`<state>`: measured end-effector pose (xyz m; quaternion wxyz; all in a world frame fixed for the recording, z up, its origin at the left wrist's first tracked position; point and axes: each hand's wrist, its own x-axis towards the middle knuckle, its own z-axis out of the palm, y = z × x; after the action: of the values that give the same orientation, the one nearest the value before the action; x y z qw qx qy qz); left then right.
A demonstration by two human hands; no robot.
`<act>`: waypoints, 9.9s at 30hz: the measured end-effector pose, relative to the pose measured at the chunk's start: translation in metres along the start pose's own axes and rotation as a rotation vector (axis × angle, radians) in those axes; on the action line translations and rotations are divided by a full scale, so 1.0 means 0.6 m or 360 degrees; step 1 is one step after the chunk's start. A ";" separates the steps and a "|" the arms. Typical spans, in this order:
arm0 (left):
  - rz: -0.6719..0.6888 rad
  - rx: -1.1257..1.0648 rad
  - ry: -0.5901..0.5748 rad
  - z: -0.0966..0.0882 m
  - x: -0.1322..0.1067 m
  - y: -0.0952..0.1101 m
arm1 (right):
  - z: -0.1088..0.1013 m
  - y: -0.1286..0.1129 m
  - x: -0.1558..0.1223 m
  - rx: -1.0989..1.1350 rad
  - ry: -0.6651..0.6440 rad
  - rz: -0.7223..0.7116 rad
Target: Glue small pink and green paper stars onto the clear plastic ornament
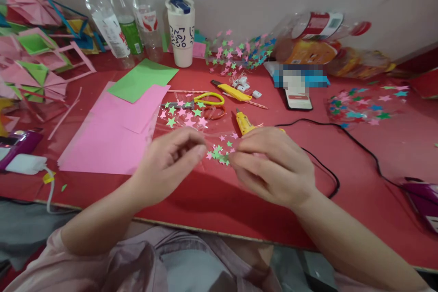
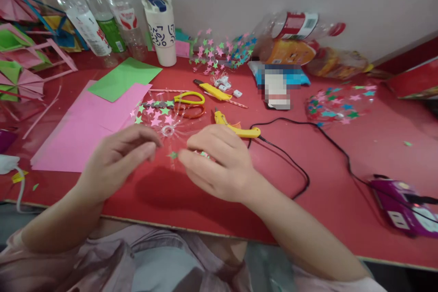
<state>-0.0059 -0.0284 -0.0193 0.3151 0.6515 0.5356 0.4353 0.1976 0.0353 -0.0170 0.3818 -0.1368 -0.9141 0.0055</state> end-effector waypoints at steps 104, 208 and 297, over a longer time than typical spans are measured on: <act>0.0271 0.1074 0.0425 0.039 0.010 -0.038 | 0.068 0.020 0.007 0.0037 -0.0300 0.0374; -0.0637 -0.0935 0.0828 -0.035 0.113 -0.175 | 0.149 0.042 0.019 0.0551 -0.0664 0.1224; 0.0994 0.0685 0.0282 0.051 0.026 -0.066 | 0.040 0.047 -0.070 -0.0429 -0.1391 0.0455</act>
<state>0.0061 -0.0025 -0.0633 -0.0241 0.7942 0.4157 0.4425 0.2163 0.0542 -0.0666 -0.0641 -0.2942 -0.9536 -0.0036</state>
